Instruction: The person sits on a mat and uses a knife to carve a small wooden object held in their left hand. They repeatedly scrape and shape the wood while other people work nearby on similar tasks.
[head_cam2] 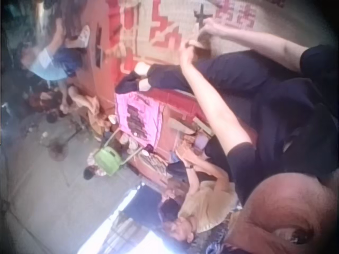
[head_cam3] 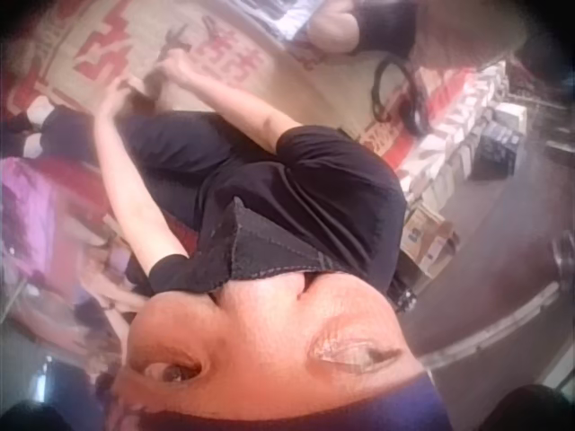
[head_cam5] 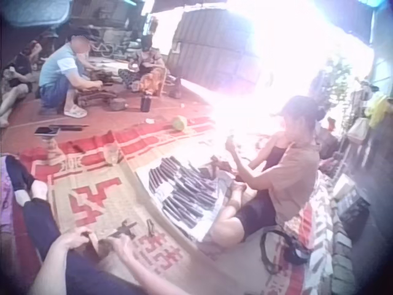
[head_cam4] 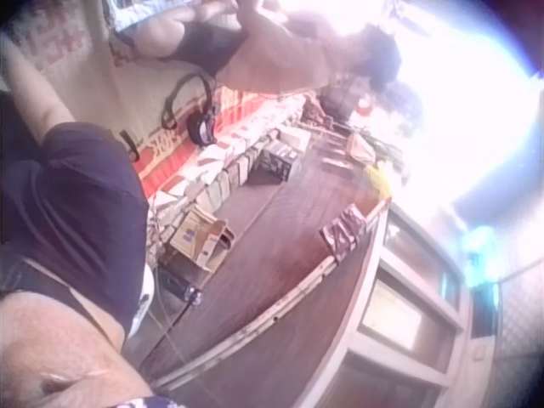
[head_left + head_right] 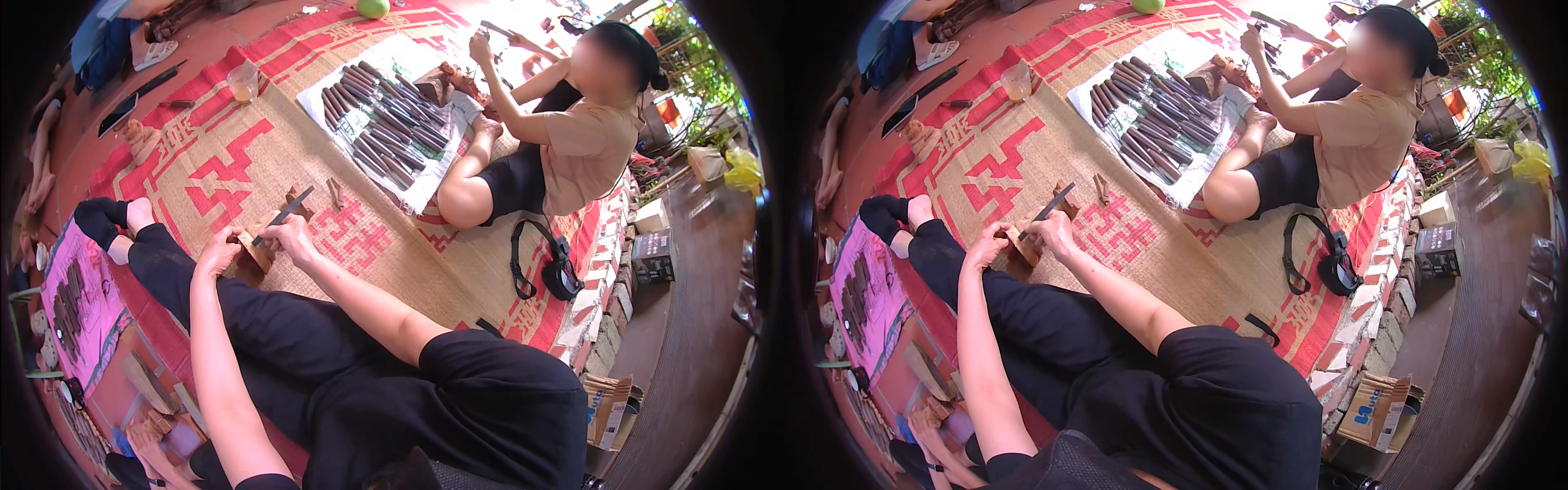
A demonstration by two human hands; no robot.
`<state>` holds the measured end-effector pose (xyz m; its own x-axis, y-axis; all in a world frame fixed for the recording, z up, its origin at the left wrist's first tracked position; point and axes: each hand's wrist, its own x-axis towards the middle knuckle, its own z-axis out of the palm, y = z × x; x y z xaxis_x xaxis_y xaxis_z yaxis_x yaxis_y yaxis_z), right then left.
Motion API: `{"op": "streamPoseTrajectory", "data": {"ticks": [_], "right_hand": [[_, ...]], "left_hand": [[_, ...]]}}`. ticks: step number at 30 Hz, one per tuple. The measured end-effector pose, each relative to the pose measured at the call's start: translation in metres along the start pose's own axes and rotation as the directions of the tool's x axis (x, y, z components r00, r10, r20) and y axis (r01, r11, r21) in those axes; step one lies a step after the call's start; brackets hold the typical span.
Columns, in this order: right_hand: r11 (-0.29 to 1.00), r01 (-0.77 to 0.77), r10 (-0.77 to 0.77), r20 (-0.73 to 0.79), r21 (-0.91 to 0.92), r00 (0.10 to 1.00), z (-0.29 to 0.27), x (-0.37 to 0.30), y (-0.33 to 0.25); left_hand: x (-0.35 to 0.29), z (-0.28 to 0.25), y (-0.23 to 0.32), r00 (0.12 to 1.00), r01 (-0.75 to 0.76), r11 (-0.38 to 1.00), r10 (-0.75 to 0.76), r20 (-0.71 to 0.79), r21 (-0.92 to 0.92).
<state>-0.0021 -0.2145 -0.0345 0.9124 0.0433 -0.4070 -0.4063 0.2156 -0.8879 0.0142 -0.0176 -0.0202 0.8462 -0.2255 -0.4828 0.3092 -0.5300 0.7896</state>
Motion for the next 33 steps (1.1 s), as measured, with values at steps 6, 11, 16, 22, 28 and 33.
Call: {"op": "streamPoseTrajectory", "data": {"ticks": [6, 11, 16, 22, 28, 33], "right_hand": [[0.996, 0.000, -0.004, -0.051, -0.091, 0.999, -0.008, 0.004, -0.003], [1.000, 0.027, -0.027, 0.032, -0.004, 0.999, 0.002, 0.003, 0.001], [0.999, 0.001, -0.003, -0.055, -0.037, 0.998, -0.007, 0.006, 0.001], [0.999, -0.037, 0.036, 0.047, 0.002, 0.998, 0.006, -0.004, -0.010], [0.995, -0.004, -0.004, -0.075, -0.103, 0.997, -0.007, 0.009, -0.002], [0.999, -0.004, 0.006, 0.064, -0.039, 0.998, 0.003, 0.004, -0.010]], "left_hand": [[0.005, 0.000, 0.002, 1.000, -0.010, 1.000, 0.010, -0.003, 0.023], [0.007, 0.000, -0.005, 0.996, -0.075, 0.997, 0.074, -0.041, -0.022], [0.011, 0.002, -0.013, 0.991, -0.118, 0.993, 0.117, -0.062, 0.001], [0.011, -0.002, -0.012, 0.995, -0.082, 0.997, 0.082, -0.056, 0.012], [0.012, 0.001, -0.012, 0.993, -0.094, 0.995, 0.096, -0.072, 0.031], [0.013, -0.002, -0.015, 0.998, -0.046, 0.999, 0.045, -0.046, -0.016]]}}
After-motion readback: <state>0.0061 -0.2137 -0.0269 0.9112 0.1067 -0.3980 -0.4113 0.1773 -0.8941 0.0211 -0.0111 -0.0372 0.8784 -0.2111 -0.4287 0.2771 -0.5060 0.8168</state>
